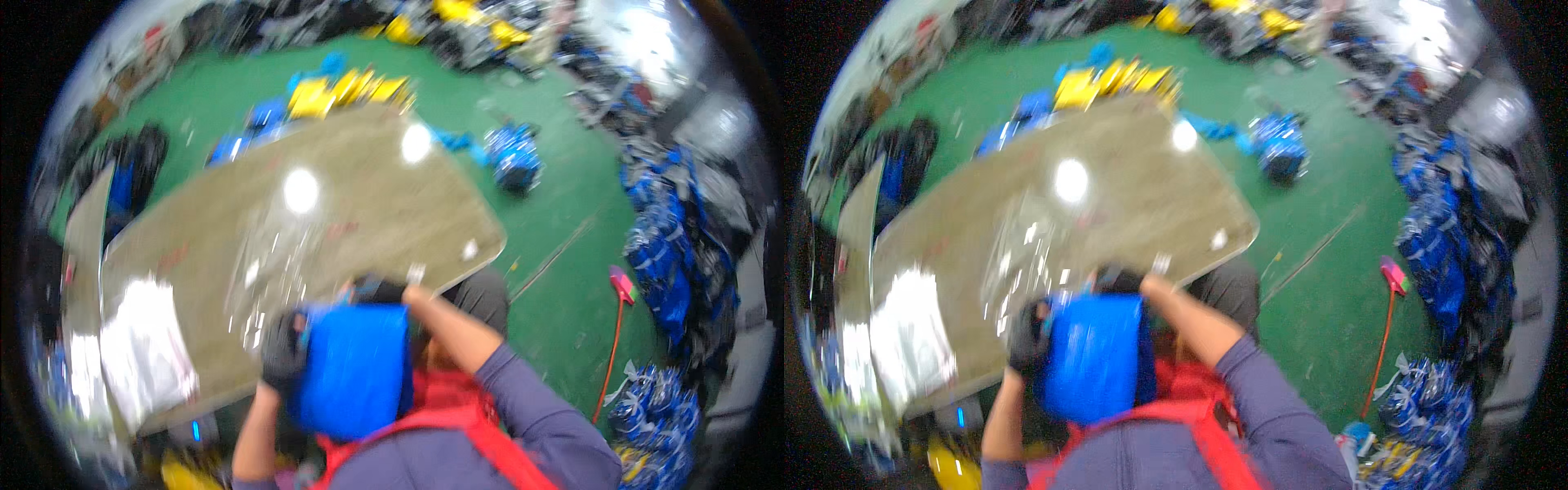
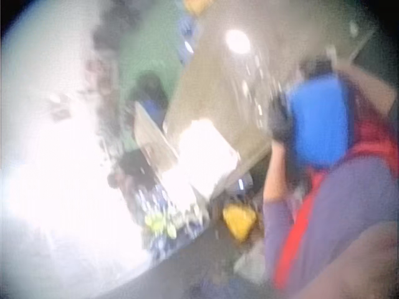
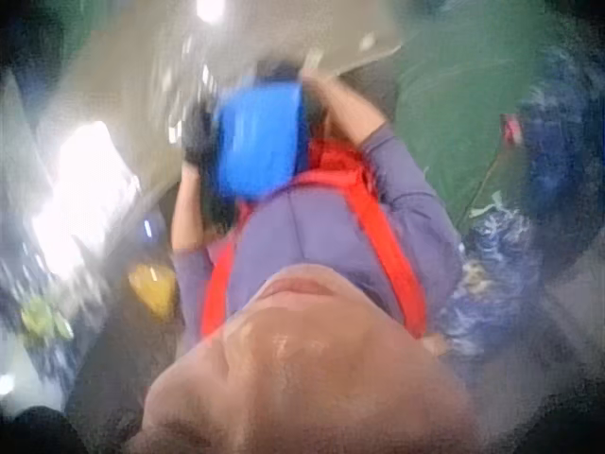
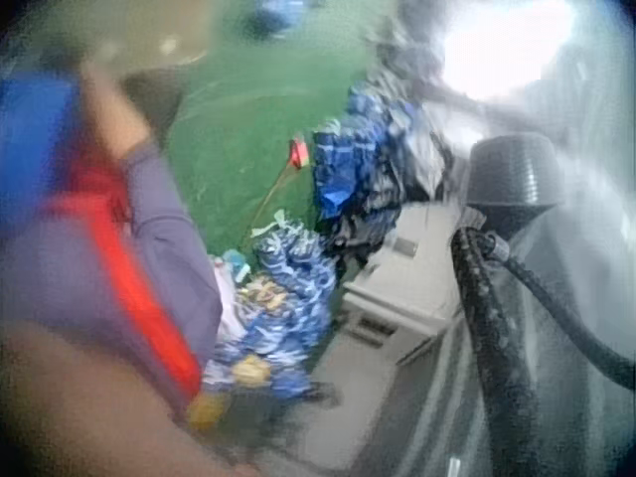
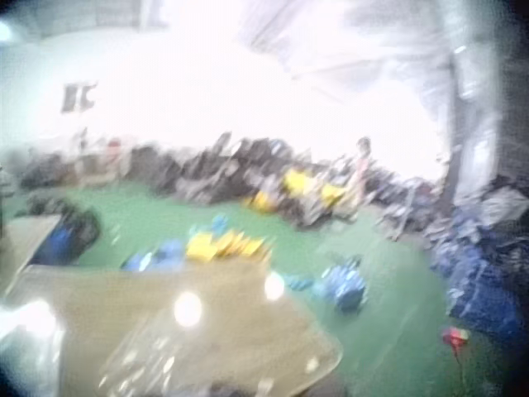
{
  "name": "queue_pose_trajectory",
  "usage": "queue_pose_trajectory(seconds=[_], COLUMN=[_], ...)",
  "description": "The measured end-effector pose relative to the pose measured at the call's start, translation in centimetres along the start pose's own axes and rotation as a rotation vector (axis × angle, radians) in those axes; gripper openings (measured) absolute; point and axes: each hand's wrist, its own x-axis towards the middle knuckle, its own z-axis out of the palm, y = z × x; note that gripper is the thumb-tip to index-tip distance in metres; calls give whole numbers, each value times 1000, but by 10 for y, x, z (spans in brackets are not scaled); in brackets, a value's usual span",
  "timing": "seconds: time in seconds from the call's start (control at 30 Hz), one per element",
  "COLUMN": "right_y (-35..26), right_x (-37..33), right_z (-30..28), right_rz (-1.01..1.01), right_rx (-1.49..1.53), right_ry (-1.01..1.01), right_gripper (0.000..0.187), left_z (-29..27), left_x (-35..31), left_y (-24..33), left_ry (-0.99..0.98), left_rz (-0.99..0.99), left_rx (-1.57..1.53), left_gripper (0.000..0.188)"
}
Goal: The person folds yellow and blue bags, places each into a clear plastic bag, and seals it. They then gather multiple yellow bags, stack them, and secure the stack with a blue strap.
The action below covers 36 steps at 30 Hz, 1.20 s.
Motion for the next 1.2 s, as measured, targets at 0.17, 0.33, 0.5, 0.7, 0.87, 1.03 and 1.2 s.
queue_pose_trajectory(seconds=[0.17,0.33,0.5,0.7,0.87,1.03,1.2], right_y=[-23,-27,-21,-27,-24,-6,-17], right_x=[-3,-40,-57,-59,-63,-106,-177], right_z=[7,-13,-12,-7,-9,-21,-23], right_rz=[49,94,52,145,-44,187,337], right_rx=[7,-27,-71,10,-205,-40,107], right_ry=[113,185,308,183,307,295,214], right_gripper=[34,34,38,37,34,37,46], left_z=[0,6,20,32,44,47,43], left_x=[5,1,-8,-10,3,10,5], left_y=[5,2,-1,-23,-39,-30,-19], left_ry=[144,-61,-33,120,218,35,13], left_rz=[160,181,76,-108,-298,-93,-88], left_rx=[27,156,75,-172,-258,-33,140], left_gripper=[27,36,43,41,37,45,54])
